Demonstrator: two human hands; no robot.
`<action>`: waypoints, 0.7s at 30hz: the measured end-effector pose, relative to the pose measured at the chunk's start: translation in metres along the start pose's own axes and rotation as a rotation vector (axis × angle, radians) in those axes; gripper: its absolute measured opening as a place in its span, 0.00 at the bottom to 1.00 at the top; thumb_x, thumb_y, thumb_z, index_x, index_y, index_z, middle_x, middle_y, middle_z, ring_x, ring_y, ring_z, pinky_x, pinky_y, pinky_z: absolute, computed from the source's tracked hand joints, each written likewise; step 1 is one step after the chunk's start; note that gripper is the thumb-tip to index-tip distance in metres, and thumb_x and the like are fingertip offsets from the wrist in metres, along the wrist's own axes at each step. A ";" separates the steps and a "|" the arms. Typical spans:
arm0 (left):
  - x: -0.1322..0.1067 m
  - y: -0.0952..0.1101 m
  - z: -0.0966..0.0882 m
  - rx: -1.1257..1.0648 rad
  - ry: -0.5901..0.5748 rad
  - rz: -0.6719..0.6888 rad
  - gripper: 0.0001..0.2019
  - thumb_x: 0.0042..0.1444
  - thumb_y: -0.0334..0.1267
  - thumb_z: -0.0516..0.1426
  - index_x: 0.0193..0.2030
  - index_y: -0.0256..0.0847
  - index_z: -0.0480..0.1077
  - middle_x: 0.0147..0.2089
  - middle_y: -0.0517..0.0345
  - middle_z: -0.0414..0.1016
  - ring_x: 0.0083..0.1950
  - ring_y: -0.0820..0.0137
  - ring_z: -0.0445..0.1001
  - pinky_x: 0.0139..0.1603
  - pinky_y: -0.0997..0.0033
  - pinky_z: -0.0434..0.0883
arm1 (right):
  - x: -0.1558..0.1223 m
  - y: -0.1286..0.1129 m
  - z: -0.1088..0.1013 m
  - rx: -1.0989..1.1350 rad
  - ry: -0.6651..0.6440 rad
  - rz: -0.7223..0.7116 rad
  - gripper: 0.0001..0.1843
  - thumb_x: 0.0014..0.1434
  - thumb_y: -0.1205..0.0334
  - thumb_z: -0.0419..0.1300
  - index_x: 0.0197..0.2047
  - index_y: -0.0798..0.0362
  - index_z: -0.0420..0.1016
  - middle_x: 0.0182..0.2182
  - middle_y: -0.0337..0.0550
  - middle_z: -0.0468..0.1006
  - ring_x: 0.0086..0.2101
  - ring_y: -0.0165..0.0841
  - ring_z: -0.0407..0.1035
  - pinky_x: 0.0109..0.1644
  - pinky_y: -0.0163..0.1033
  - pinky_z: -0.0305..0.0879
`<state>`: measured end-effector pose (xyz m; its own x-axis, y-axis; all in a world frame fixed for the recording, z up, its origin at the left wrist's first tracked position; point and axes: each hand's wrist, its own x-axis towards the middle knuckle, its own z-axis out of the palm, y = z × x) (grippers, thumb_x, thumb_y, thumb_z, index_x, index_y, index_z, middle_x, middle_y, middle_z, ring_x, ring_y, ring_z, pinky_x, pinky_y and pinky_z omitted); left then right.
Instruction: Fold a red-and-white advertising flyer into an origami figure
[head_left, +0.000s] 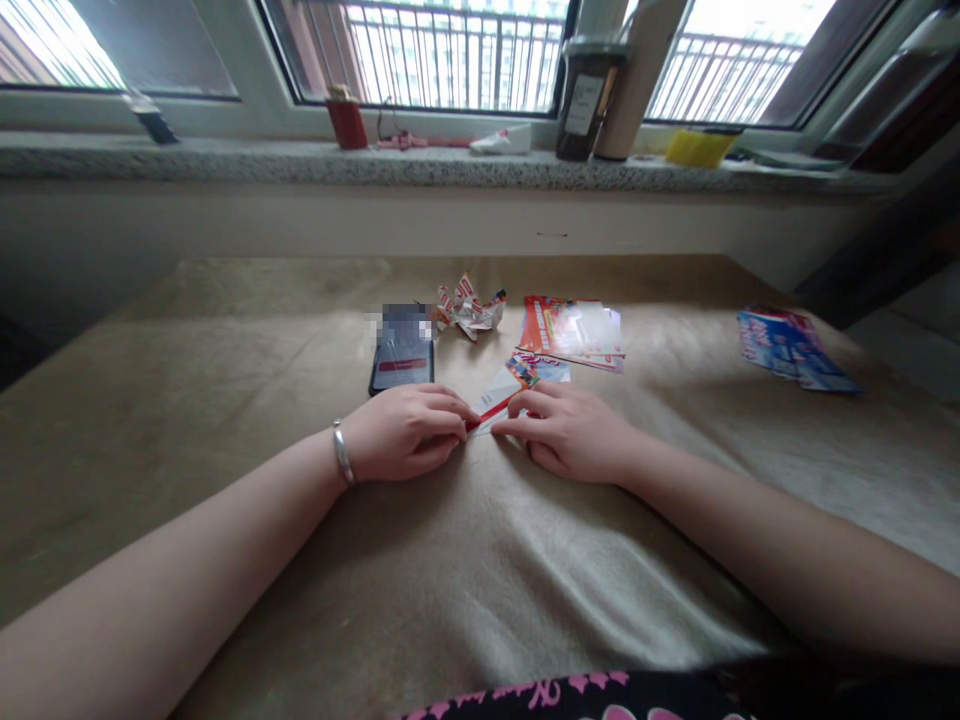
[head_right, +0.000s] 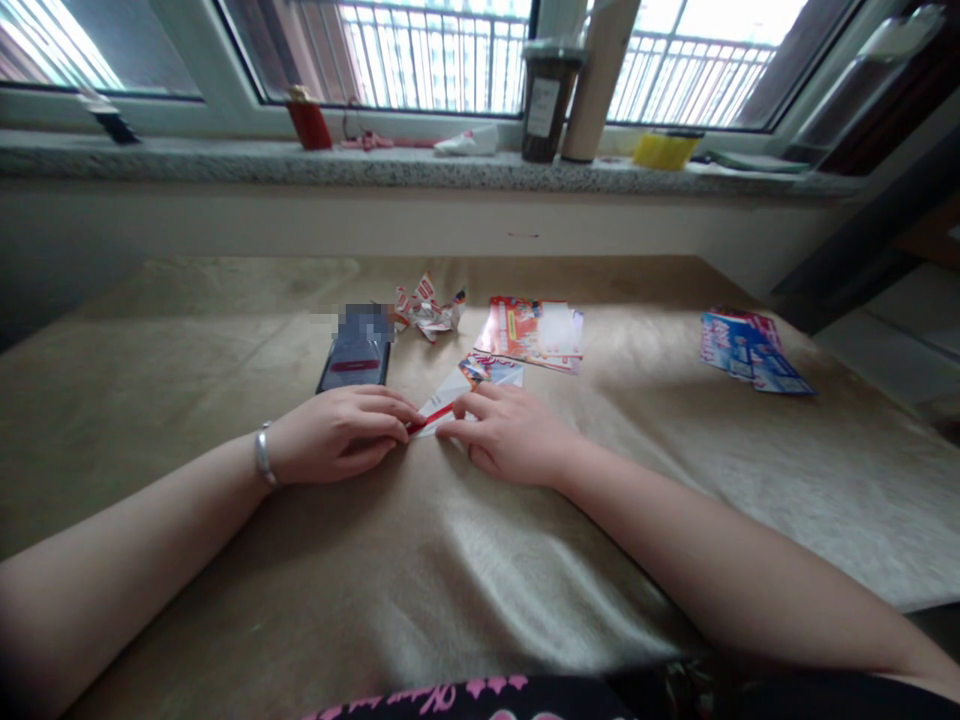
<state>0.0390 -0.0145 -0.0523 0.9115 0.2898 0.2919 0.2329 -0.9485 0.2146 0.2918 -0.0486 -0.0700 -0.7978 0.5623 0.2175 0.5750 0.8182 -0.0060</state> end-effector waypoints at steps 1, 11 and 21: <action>0.000 0.000 0.000 -0.015 0.000 -0.001 0.10 0.55 0.29 0.50 0.35 0.40 0.72 0.45 0.55 0.77 0.46 0.68 0.73 0.48 0.67 0.72 | 0.000 0.000 -0.001 -0.011 -0.008 -0.004 0.19 0.60 0.65 0.50 0.54 0.45 0.69 0.44 0.46 0.72 0.41 0.37 0.62 0.43 0.42 0.59; 0.000 -0.002 -0.001 -0.059 -0.001 0.003 0.09 0.56 0.30 0.50 0.32 0.39 0.71 0.44 0.53 0.77 0.46 0.68 0.73 0.48 0.67 0.72 | 0.001 0.000 -0.003 -0.047 -0.019 -0.001 0.18 0.58 0.67 0.52 0.51 0.47 0.70 0.43 0.46 0.72 0.40 0.37 0.62 0.41 0.40 0.58; -0.001 -0.004 0.000 -0.095 -0.018 -0.020 0.10 0.57 0.30 0.50 0.32 0.39 0.72 0.46 0.52 0.76 0.47 0.68 0.72 0.49 0.66 0.72 | -0.009 0.009 -0.006 0.000 0.023 0.011 0.16 0.55 0.71 0.51 0.43 0.50 0.74 0.41 0.43 0.75 0.38 0.34 0.65 0.40 0.38 0.61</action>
<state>0.0373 -0.0113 -0.0536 0.9132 0.3054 0.2697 0.2189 -0.9260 0.3075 0.3050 -0.0467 -0.0658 -0.7871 0.5683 0.2398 0.5837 0.8119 -0.0085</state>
